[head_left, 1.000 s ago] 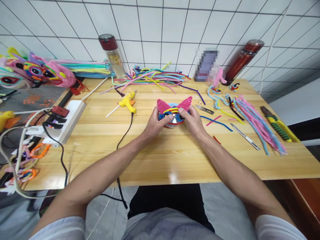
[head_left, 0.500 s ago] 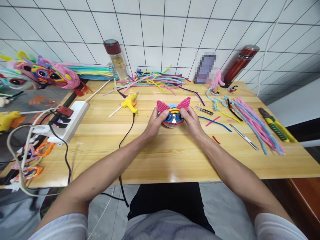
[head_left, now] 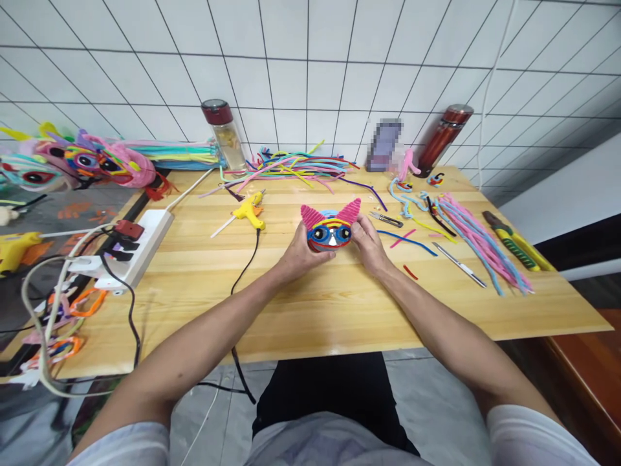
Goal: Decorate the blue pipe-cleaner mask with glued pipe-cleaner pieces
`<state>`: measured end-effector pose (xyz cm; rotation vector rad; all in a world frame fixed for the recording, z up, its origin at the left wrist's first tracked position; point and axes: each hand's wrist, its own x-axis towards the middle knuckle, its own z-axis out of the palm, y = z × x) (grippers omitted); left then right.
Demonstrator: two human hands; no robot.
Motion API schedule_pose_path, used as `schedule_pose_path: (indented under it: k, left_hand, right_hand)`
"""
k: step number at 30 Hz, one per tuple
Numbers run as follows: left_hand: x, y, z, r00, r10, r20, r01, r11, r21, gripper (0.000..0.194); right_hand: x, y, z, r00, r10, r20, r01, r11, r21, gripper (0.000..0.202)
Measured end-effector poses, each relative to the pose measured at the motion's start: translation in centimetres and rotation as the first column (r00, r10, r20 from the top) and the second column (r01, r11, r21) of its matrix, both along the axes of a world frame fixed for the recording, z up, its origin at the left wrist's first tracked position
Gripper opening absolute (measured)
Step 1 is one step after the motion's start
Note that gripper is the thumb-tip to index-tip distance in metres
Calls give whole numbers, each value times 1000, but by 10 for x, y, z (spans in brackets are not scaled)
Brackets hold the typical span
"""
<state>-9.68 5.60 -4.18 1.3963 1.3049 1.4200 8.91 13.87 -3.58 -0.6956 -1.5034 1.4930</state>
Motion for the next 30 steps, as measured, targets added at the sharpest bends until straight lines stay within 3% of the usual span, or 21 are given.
schedule_pose_path:
  k: [8,17,24,30]
  left_hand:
    - [-5,4,1,996,40,83,-36,998,-44,91]
    - [-7,3,8,971,71,226,-36,987,-157,89]
    - [-7,2,10,979,49,199,-21,990,-140,87]
    - [-8,4,2,975,54,215,-23,989,-145,89]
  right_hand:
    - [-1,1,-2,997,23,-79,-26,999,-39,56]
    - [-1,3,-4,999,-32,-11,32,999,-40,54]
    - [-3,-2,-3,1000,-29,2,29,999,-36,49]
    - [-4,-3,-3,1000,-27,-1,27,999,-31,51]
